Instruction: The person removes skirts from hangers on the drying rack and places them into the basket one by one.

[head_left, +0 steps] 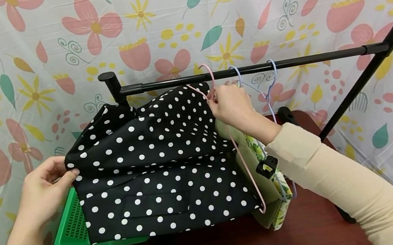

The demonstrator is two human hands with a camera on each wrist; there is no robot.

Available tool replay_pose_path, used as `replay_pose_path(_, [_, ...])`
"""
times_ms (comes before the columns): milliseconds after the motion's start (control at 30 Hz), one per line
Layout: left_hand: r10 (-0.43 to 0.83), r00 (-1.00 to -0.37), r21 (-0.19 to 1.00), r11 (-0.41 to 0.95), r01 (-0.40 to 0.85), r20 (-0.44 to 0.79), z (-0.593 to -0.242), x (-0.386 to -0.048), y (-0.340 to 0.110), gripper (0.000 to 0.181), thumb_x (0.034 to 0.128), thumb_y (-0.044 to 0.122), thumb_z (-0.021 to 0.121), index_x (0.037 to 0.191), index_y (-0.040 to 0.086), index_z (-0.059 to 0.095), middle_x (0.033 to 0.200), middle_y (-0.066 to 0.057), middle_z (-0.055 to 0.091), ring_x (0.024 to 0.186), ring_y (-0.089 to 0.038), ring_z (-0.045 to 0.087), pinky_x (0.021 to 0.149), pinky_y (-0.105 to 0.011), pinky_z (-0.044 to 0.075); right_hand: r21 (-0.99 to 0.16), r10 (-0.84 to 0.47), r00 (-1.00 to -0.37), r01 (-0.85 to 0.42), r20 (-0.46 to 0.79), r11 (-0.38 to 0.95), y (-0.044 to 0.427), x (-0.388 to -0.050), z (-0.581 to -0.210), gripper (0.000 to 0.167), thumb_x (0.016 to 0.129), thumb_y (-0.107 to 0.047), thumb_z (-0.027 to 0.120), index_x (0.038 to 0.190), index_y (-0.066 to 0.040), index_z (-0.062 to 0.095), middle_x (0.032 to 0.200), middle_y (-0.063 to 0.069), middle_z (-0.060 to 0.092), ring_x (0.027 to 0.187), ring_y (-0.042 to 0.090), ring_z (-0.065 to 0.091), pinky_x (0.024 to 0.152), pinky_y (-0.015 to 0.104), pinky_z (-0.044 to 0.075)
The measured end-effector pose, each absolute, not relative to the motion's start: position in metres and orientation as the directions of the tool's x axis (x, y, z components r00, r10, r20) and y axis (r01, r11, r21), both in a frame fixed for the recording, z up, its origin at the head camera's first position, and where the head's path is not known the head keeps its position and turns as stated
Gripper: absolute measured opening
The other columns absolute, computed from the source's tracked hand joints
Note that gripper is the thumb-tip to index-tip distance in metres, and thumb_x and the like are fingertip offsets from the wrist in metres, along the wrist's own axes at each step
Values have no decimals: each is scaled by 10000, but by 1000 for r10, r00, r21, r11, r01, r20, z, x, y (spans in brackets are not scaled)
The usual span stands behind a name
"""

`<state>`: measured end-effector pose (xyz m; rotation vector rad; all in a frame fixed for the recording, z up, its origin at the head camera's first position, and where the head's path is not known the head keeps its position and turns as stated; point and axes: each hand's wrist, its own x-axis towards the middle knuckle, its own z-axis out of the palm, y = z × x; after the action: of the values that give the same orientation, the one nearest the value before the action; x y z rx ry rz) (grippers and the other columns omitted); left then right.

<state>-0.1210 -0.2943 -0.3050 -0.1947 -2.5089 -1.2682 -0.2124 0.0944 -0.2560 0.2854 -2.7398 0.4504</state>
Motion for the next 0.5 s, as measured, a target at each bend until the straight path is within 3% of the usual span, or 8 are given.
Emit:
replay_pose_path(167, [-30, -939, 765, 589, 261, 343, -302, -122, -296, 101, 847, 42, 639, 923, 105, 619, 754, 75, 626, 628, 37, 585, 576, -90, 467, -280, -148, -911, -268, 384, 922, 94, -212, -257, 260, 892, -191, 533, 696, -106, 683, 540, 52, 579, 499, 231, 511, 384, 293, 315])
replay_pose_path(300, [-45, -932, 763, 589, 266, 360, -302, -123, -297, 171, 839, 14, 637, 986, 94, 598, 771, 144, 610, 666, 53, 585, 591, -79, 460, -278, -157, -907, -279, 392, 919, 94, -213, -257, 262, 889, -179, 534, 669, -105, 656, 490, 30, 524, 471, 205, 472, 384, 278, 290])
replay_pose_path(500, [-46, -903, 760, 559, 332, 428, -305, -124, -298, 427, 789, -105, 635, 1167, 54, 517, 783, 193, 614, 691, 54, 596, 638, -62, 453, -261, -177, -898, -298, 403, 918, 93, -213, -257, 411, 887, -153, 519, 492, -139, 410, 429, -17, 373, 432, 156, 355, 379, 247, 205])
